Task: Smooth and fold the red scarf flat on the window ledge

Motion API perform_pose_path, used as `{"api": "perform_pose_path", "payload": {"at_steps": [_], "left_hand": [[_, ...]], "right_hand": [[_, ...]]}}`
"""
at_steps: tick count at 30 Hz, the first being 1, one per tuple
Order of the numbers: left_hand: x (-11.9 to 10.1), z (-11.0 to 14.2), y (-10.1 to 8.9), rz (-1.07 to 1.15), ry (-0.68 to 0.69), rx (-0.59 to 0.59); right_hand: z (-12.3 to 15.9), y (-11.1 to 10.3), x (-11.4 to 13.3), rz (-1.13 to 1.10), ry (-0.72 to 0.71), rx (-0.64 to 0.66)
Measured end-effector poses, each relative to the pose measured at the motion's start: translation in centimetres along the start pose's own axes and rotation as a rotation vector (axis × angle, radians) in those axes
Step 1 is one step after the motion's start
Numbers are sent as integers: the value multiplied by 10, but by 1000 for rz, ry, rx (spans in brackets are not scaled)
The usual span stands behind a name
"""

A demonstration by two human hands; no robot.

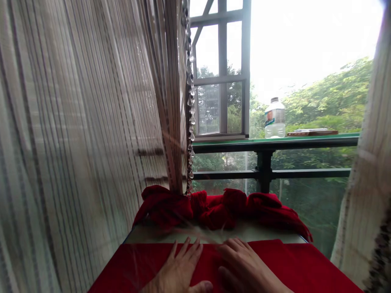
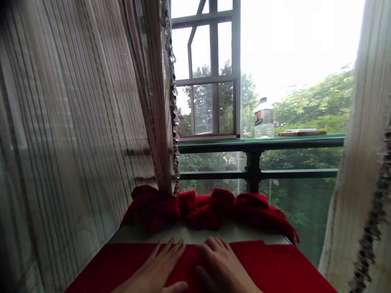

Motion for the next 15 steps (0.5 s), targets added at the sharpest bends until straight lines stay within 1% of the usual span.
{"api": "perform_pose_path", "payload": {"at_steps": [3, 7, 10, 11, 13, 15], "left_hand": [[0, -1, 1, 1, -1, 17], [0, -1, 1, 27, 3, 18], [-1, 1, 0, 40, -5, 29], [-2, 2, 0, 43, -8, 32], [-3, 3, 0, 45, -13, 26], [-2, 3, -1, 47, -17, 12]], "right_hand": [[0, -1, 1, -54, 8, 16], [-3, 8, -2, -93, -4, 108], [-5, 12, -6, -98, -33, 120], [-6, 13, -6, -101, -55, 114], [-5, 11, -5, -116, -95, 63], [-2, 3, -2, -128, -128, -52]]}}
Point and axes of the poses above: each hand's wrist, its own z-axis away from the middle knuckle, its own y-axis out of the palm, x = y × z, the point moved 9 cm from there along -z, towards the middle knuckle, and after that the axes turned 6 degrees about x, right-handed, at the moved point
